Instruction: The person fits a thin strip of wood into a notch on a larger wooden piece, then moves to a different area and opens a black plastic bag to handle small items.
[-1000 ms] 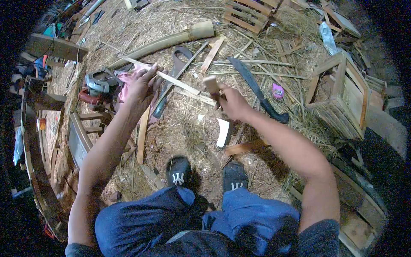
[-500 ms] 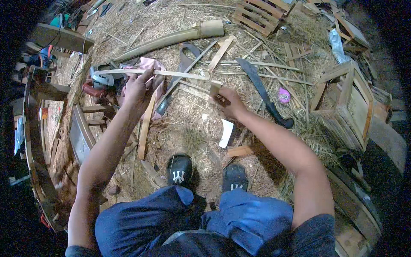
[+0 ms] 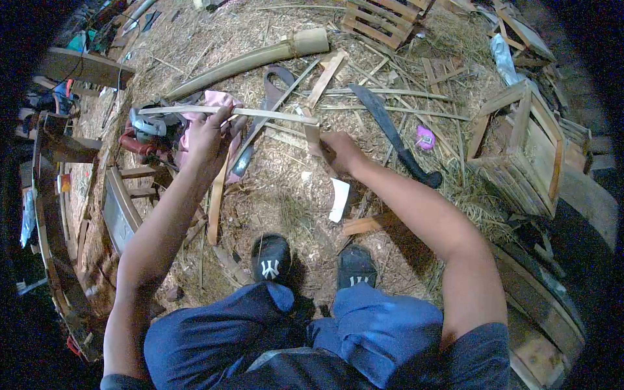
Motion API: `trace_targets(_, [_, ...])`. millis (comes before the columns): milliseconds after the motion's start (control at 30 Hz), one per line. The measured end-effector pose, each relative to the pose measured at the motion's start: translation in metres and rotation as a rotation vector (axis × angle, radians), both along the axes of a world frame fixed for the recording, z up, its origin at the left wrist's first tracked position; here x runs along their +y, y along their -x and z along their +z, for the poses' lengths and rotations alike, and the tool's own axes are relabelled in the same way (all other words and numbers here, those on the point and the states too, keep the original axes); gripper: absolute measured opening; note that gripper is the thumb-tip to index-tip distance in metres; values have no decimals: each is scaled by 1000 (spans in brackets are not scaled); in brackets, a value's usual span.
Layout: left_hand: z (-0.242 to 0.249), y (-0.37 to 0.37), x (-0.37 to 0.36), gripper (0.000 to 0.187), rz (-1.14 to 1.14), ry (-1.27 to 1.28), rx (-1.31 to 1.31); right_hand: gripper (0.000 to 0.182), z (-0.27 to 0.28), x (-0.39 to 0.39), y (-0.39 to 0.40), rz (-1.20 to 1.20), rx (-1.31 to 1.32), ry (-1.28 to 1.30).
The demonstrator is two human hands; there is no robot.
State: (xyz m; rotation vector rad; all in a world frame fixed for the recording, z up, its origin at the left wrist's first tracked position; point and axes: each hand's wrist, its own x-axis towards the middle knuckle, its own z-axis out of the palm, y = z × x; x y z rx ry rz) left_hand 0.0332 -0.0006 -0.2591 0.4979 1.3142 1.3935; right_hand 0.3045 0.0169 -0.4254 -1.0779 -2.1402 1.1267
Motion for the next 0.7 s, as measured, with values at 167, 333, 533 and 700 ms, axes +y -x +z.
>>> trace_targets(167, [-11, -2, -2, 36, -7, 2, -13, 29, 13, -5, 0, 12, 107, 38])
trace_targets(333, [-25, -11, -6, 36, 44, 53, -70, 27, 5, 0, 4, -103, 150, 517])
trace_targets(533, [-29, -19, -7, 37, 57, 45, -86, 26, -3, 4, 2, 74, 157, -14])
trace_targets(700, [-32, -20, -4, 36, 50, 58, -74, 25, 5, 2, 2, 42, 84, 123])
